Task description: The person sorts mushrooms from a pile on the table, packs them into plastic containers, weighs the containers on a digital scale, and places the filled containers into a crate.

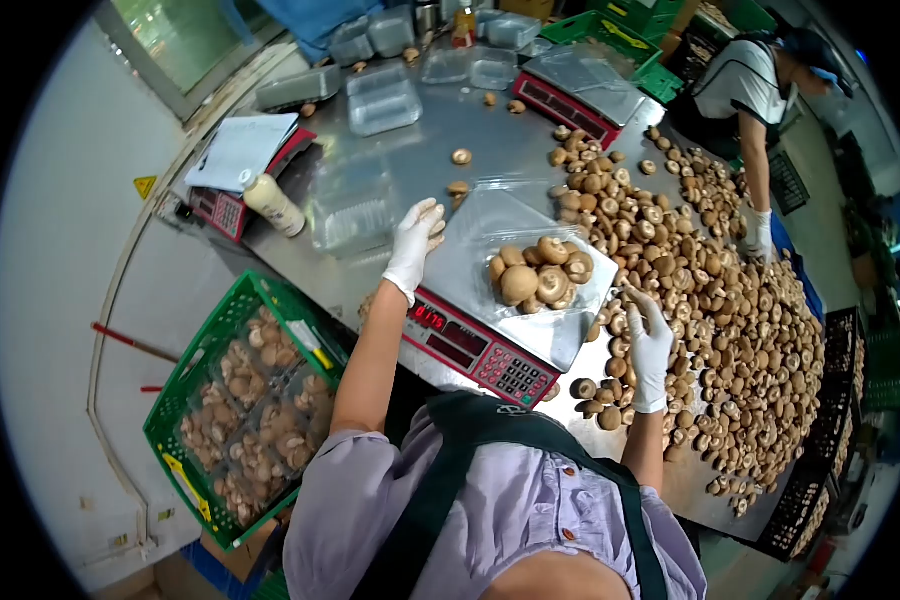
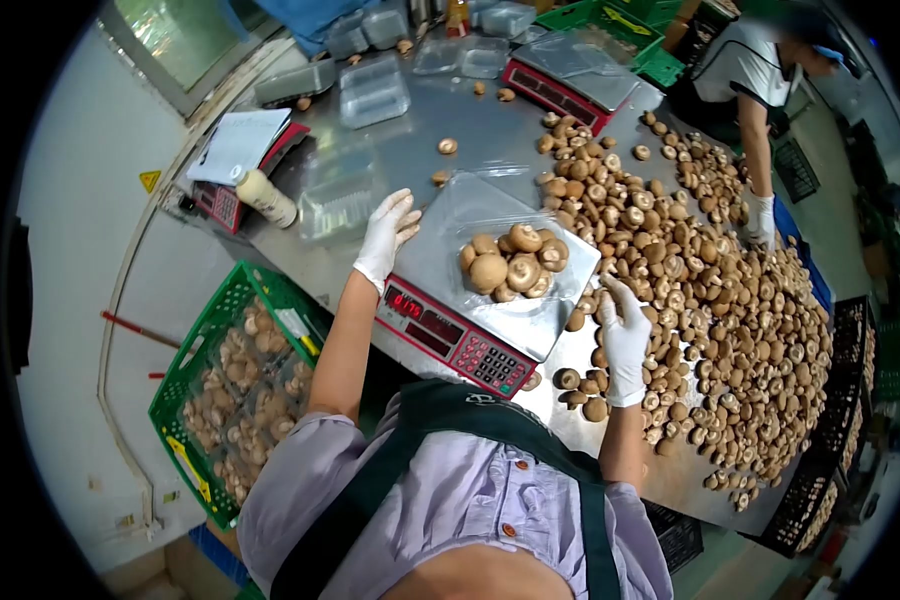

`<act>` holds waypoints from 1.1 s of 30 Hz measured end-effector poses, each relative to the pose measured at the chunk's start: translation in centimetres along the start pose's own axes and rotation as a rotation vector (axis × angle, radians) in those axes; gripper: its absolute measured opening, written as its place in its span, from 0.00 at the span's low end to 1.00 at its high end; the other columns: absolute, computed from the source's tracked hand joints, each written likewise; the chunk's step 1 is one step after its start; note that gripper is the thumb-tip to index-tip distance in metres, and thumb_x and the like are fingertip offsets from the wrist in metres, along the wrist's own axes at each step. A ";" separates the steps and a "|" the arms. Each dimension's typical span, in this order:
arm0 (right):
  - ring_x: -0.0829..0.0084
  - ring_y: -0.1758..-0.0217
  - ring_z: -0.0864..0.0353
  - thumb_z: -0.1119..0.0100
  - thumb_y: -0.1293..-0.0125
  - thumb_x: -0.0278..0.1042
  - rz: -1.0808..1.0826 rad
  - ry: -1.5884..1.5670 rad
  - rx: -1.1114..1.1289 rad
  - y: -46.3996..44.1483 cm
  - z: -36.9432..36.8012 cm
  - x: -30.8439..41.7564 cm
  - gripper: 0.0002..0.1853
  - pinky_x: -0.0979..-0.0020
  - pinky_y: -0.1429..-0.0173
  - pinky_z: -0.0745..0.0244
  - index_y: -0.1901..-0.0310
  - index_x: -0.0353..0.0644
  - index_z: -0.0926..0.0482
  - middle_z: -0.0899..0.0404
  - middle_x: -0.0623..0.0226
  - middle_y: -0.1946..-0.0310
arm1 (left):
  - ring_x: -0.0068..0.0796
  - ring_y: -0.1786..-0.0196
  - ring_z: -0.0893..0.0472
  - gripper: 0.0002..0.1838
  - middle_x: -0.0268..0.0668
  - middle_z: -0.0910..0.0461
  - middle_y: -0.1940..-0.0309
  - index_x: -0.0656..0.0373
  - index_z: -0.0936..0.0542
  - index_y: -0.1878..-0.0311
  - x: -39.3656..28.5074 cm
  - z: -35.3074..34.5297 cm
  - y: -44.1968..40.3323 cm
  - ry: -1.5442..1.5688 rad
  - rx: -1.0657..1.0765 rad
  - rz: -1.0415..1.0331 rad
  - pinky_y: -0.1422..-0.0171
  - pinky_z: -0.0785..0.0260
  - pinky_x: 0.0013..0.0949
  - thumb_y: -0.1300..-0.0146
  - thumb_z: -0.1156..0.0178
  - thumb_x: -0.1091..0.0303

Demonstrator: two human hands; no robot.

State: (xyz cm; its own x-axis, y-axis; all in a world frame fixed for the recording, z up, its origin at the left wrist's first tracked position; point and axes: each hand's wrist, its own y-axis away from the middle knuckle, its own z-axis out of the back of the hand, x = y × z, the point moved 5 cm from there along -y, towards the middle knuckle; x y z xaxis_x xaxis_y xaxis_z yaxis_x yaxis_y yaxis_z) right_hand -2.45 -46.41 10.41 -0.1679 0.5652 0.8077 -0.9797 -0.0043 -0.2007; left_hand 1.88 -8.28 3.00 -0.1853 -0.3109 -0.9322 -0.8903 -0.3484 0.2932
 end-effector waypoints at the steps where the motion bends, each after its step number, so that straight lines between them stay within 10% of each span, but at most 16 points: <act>1: 0.74 0.54 0.20 0.44 0.33 0.35 0.012 -0.006 -0.008 -0.2 -0.2 0.1 0.15 0.73 0.47 0.27 0.46 0.39 0.22 0.17 0.61 0.57 | 0.32 0.44 0.25 0.25 0.38 0.29 0.41 0.57 0.31 0.36 0.5 -1.0 -0.6 0.012 0.021 0.051 0.43 0.30 0.35 0.33 0.43 0.58; 12: 0.75 0.49 0.23 0.47 0.30 0.33 -0.120 -0.130 0.035 -1.4 -0.5 0.7 0.16 0.74 0.43 0.30 0.45 0.35 0.24 0.19 0.63 0.52 | 0.32 0.43 0.27 0.34 0.43 0.27 0.43 0.58 0.38 0.33 -2.8 -5.3 2.7 0.323 0.273 -0.258 0.41 0.36 0.33 0.32 0.50 0.43; 15: 0.75 0.49 0.23 0.47 0.29 0.35 -0.130 -0.336 0.016 -2.0 -1.1 0.0 0.17 0.75 0.44 0.30 0.44 0.35 0.25 0.20 0.63 0.52 | 0.30 0.46 0.25 0.24 0.38 0.21 0.53 0.59 0.23 0.48 -1.5 -4.5 6.9 -0.143 0.299 -0.336 0.45 0.35 0.32 0.37 0.40 0.48; 18: 0.74 0.51 0.22 0.45 0.30 0.40 -0.144 -0.304 0.083 -2.5 -2.3 -2.1 0.21 0.74 0.46 0.28 0.43 0.34 0.26 0.19 0.61 0.53 | 0.41 0.49 0.24 0.25 0.40 0.21 0.59 0.56 0.21 0.51 -1.7 -5.5 11.5 -0.968 0.044 -0.976 0.46 0.34 0.40 0.50 0.30 0.54; 25: 0.80 0.61 0.22 0.46 0.32 0.33 -0.375 -0.399 0.361 -1.1 -4.9 -4.2 0.15 0.78 0.57 0.28 0.49 0.33 0.23 0.19 0.68 0.62 | 0.19 0.73 0.22 0.18 0.35 0.21 0.65 0.63 0.31 0.45 6.9 -5.5 13.5 -0.017 0.192 0.097 0.72 0.29 0.21 0.35 0.40 0.68; 33: 0.87 0.76 0.37 0.48 0.35 0.27 -0.255 -0.409 0.335 -0.2 -5.2 -8.0 0.04 0.84 0.72 0.43 0.62 0.39 0.24 0.32 0.81 0.76 | 0.24 0.76 0.20 0.08 0.37 0.23 0.75 0.63 0.29 0.57 7.5 -5.8 12.4 0.241 0.164 -0.016 0.75 0.30 0.24 0.39 0.44 0.79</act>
State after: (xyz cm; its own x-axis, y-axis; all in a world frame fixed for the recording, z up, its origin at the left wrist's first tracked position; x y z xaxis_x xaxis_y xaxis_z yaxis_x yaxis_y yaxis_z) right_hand -0.39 -46.65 1.13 0.1137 0.2182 0.9692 -0.9649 -0.2083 0.1601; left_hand -8.12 -20.03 0.86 -0.0842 -0.5148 -0.8532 -0.9512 -0.2135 0.2227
